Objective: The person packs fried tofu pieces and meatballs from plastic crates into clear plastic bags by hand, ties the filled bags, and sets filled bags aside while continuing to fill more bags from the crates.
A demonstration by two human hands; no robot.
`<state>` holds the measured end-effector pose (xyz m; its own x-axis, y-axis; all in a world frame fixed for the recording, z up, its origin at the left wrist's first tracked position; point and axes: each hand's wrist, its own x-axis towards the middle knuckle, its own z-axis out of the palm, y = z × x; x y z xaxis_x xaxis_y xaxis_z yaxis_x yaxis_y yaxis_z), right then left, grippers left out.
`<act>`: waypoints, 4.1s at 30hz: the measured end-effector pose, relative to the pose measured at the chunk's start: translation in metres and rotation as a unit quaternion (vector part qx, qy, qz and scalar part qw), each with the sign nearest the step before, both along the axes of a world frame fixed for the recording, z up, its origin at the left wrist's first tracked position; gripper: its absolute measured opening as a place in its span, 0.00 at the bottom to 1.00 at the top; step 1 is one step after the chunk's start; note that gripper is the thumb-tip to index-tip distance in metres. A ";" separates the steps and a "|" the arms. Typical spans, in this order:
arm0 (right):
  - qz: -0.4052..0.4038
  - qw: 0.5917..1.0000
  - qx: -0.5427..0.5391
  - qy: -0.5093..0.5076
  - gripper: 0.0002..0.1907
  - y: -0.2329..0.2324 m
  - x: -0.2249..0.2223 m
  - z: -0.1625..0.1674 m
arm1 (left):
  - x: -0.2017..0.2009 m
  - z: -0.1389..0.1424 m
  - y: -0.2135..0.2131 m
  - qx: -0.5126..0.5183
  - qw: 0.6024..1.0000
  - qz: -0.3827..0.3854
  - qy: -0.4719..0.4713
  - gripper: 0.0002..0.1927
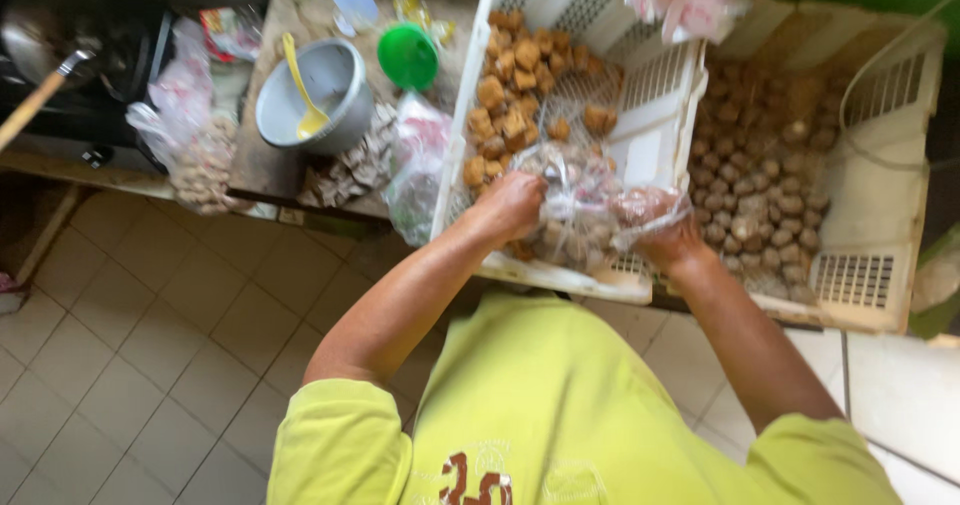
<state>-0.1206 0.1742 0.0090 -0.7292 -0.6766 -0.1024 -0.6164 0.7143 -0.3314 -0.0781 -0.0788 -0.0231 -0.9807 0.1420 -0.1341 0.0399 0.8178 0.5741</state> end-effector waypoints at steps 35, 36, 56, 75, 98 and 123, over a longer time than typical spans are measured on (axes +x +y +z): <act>-0.164 0.791 -0.447 -0.385 0.14 -0.017 0.036 -0.100 | 0.023 -0.024 0.076 0.655 0.627 0.361 -0.217 0.31; -0.146 0.838 -0.406 -0.335 0.14 -0.015 0.035 -0.096 | 0.026 -0.017 0.077 0.625 0.675 0.326 -0.219 0.33; -0.224 0.811 -0.491 -0.228 0.05 0.037 0.053 -0.040 | 0.011 0.003 0.061 0.074 0.993 -0.032 0.082 0.13; -0.228 0.761 -0.541 -0.276 0.05 0.021 0.036 0.030 | -0.005 0.018 0.083 -0.181 0.972 -0.148 -0.033 0.19; -0.177 0.621 -0.619 -0.447 0.09 0.025 0.083 -0.006 | 0.040 -0.014 0.111 0.732 0.595 0.266 -0.200 0.13; -0.240 0.702 -0.627 -0.239 0.20 -0.042 0.030 -0.092 | 0.035 0.045 0.053 0.140 0.971 -0.074 0.179 0.06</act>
<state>-0.0906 0.1323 -0.0834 -0.9890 -0.1416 0.0423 -0.0078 -0.2355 -0.9718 -0.0434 -0.0254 0.0221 -0.9235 0.2663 0.2761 0.3831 0.6020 0.7006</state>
